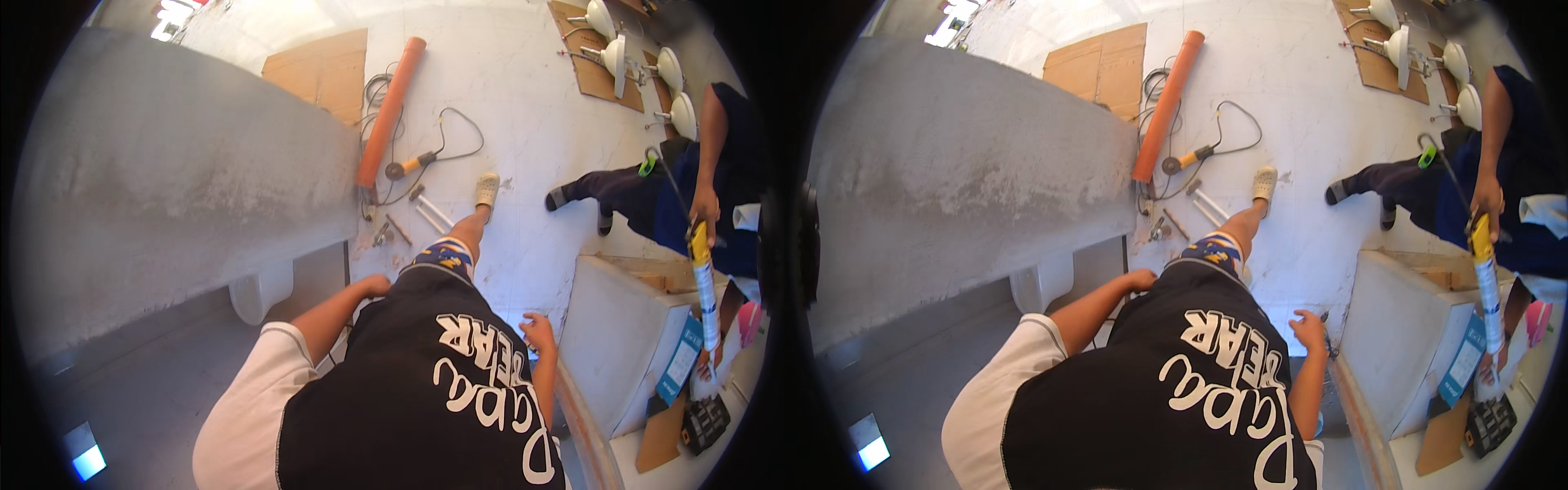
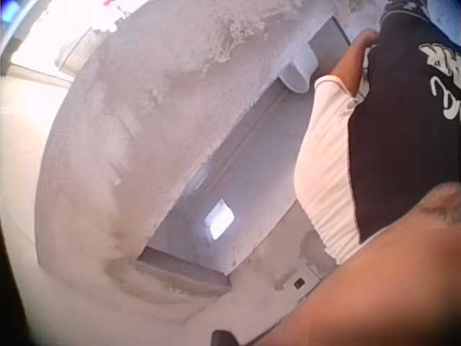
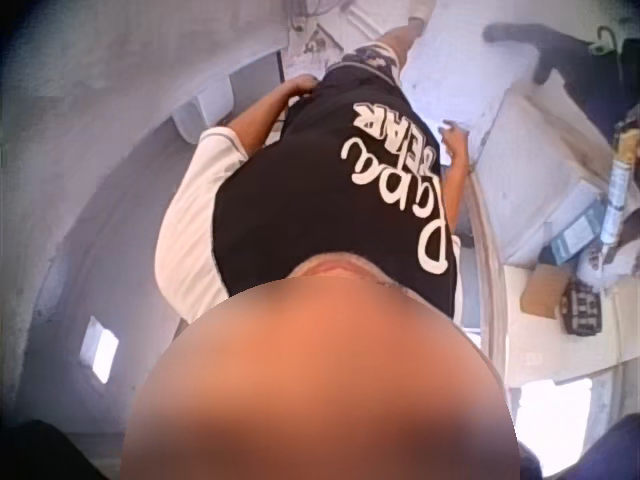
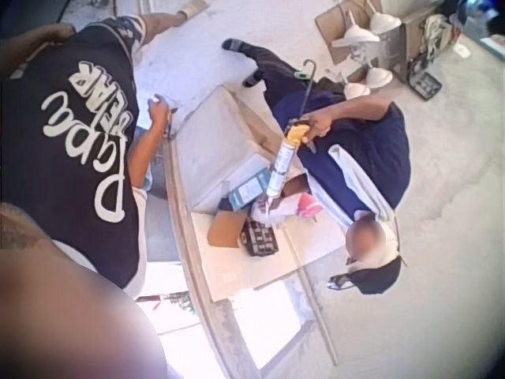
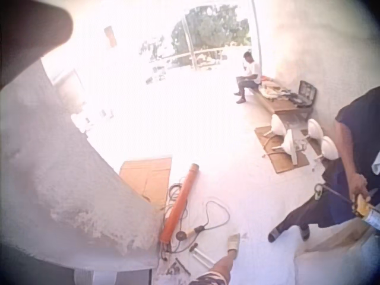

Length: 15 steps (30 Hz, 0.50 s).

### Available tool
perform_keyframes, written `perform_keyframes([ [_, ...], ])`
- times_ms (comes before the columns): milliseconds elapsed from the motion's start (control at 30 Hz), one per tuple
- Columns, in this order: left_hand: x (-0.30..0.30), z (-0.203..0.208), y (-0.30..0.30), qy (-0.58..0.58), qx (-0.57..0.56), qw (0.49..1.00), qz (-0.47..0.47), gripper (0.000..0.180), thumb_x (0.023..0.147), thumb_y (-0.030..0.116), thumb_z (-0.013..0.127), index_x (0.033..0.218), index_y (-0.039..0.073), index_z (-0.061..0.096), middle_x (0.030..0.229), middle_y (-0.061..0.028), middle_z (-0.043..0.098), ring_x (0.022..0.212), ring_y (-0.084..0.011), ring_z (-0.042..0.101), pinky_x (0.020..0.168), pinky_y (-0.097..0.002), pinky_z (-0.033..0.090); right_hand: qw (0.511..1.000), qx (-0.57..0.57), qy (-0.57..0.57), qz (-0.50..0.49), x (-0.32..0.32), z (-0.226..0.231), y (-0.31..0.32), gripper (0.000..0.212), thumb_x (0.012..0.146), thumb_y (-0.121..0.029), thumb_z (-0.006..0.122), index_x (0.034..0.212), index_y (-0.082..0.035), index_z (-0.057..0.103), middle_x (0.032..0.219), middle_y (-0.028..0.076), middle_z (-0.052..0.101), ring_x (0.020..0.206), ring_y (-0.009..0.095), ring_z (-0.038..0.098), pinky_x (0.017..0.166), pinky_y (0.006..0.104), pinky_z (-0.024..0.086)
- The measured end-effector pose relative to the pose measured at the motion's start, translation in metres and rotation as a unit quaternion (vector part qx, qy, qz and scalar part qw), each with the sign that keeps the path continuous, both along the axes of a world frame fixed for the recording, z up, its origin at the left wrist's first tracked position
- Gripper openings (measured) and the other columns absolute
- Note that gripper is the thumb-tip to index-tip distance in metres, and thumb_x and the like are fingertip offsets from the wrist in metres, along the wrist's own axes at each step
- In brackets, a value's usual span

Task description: The person carries a white ceramic toilet bowl into a tiled bathroom and positions it over the floor flange. They then kneel to align the bowl with the wall and floor connections while another person works nearby.

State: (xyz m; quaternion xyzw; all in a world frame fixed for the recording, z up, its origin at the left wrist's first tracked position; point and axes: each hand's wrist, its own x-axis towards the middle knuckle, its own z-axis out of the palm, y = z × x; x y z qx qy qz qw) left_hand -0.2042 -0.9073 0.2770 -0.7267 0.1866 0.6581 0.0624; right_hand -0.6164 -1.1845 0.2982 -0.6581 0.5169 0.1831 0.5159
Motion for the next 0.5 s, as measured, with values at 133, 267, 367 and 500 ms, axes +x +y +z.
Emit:
perform_keyframes([
  [133, 0.007, -0.030, -0.053, 0.099, -0.107, 0.981, 0.129, 0.054, 0.080, 0.047, 0.058, 0.107, 0.001, 0.065, 0.103, -0.0221, 0.065, 0.094, -0.0314, 0.063, 0.083, -0.0409, 0.046, 0.998, 0.004, 0.020, 0.061, 0.052, 0.005, -0.059, 0.030, 0.074, -0.020, 0.065, 0.101, -0.006, 0.068, 0.079, 0.016, 0.068, 0.072, 0.026, 0.066, 0.073, 0.0358, 0.052],
  [267, 0.093, -0.018, -0.168, 0.054, -0.123, 0.991, -0.028, 0.039, 0.077, 0.034, 0.067, 0.098, 0.000, 0.068, 0.082, -0.0154, 0.068, 0.066, -0.0193, 0.063, 0.059, -0.0326, 0.050, 0.991, -0.038, 0.062, 0.112, 0.131, 0.024, -0.150, 0.028, 0.079, -0.022, 0.055, 0.100, -0.007, 0.069, 0.090, 0.019, 0.068, 0.087, 0.035, 0.064, 0.084, 0.0398, 0.050],
  [367, 0.161, 0.001, -0.280, -0.024, -0.163, 0.976, 0.145, 0.042, 0.086, 0.037, 0.058, 0.102, -0.001, 0.065, 0.074, -0.0091, 0.067, 0.057, -0.0159, 0.060, 0.052, -0.0298, 0.048, 0.995, -0.035, 0.010, 0.093, 0.216, 0.043, -0.230, 0.029, 0.080, -0.024, 0.057, 0.100, -0.005, 0.068, 0.091, 0.020, 0.067, 0.085, 0.033, 0.065, 0.078, 0.0380, 0.050],
  [500, 0.224, 0.065, -0.434, -0.107, -0.264, 0.943, 0.174, 0.043, 0.089, 0.036, 0.055, 0.105, -0.003, 0.062, 0.071, -0.0109, 0.065, 0.057, -0.0146, 0.058, 0.053, -0.0284, 0.046, 0.982, -0.137, -0.125, 0.027, 0.318, 0.080, -0.325, 0.030, 0.081, -0.024, 0.060, 0.101, -0.003, 0.066, 0.090, 0.019, 0.067, 0.084, 0.032, 0.065, 0.076, 0.0369, 0.050],
])
